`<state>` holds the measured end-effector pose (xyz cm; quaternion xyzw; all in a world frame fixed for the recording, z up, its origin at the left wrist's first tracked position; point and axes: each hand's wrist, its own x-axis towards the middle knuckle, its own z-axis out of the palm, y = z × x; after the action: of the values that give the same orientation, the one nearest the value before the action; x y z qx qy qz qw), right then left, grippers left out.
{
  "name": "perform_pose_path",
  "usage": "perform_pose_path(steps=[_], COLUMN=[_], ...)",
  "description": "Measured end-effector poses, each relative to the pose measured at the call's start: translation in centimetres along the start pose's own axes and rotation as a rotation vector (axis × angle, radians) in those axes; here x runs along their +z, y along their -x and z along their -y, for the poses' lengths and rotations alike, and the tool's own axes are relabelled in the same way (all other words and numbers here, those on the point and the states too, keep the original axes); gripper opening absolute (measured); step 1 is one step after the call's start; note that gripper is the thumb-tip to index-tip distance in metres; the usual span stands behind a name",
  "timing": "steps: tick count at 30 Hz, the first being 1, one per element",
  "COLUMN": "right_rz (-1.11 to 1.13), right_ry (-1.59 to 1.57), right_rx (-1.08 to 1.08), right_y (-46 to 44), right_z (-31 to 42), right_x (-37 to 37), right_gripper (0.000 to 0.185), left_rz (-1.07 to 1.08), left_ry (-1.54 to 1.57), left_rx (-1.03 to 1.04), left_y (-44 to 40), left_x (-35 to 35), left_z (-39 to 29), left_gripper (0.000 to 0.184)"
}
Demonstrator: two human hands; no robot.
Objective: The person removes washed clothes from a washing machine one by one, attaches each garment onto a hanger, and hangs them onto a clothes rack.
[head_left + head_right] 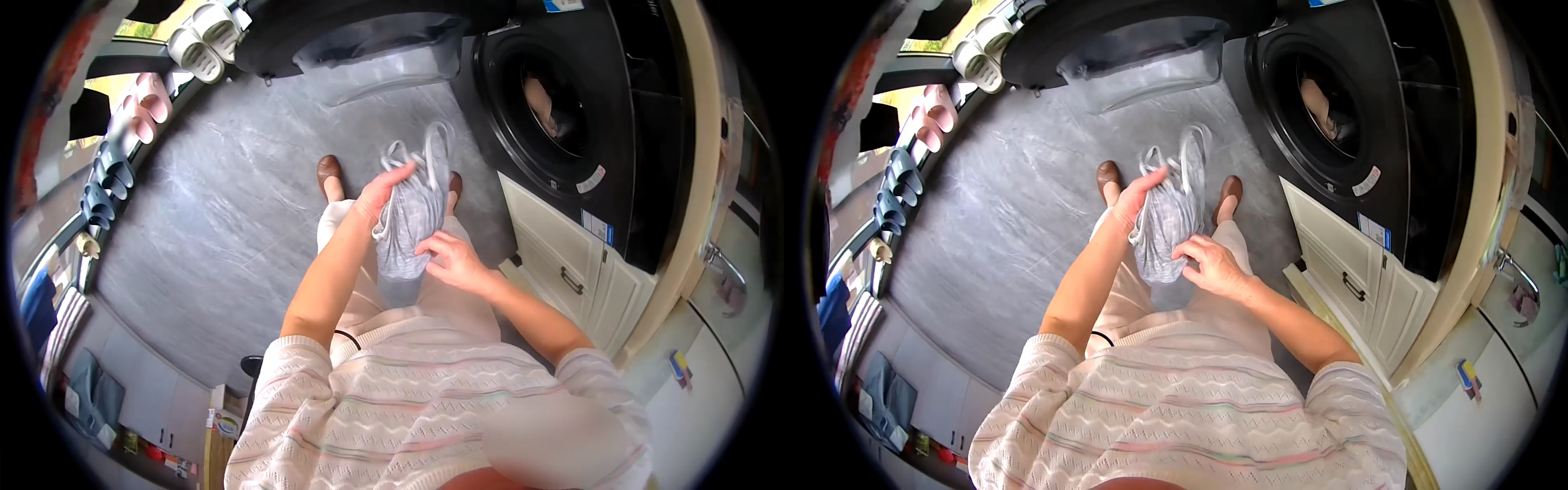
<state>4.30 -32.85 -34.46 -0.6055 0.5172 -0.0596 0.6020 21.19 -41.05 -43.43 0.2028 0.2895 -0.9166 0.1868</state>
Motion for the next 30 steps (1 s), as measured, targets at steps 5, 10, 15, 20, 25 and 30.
perform_pose_path(steps=[5,10,15,20,25,30], right_rz=[0.018,-0.192,-0.524,-0.723,-0.815,-0.482], right_ry=[-0.740,-0.761,-0.863,-1.027,-1.182,-1.286], right_rx=[0.348,0.029,-0.217,-0.258,-0.526,-0.687], right_y=[1.3,0.2,1.4,8.3,15.6,21.7], right_z=[2.6,11.5,13.1,11.3,10.2,8.5], right_x=[-5.0,-7.0,-6.4,-8.4,-9.7,-9.9], right_gripper=[0.031,0.037,0.015,0.009,0.010,0.019], left_rz=[-0.009,-0.063,-0.057,-0.284,-0.047,-0.050], left_ry=[-0.832,-1.415,-2.034,-2.045,-1.700,-1.819], left_rx=[0.156,0.137,0.665,1.304,1.132,0.807], left_y=[6.7,10.1,12.0,13.7,13.9,14.3], left_x=[6.8,13.6,16.5,19.2,21.2,23.2], left_z=[0.4,2.9,3.9,5.0,7.3,10.4], left_gripper=[0.037,0.044,0.030,0.026,0.025,0.027])
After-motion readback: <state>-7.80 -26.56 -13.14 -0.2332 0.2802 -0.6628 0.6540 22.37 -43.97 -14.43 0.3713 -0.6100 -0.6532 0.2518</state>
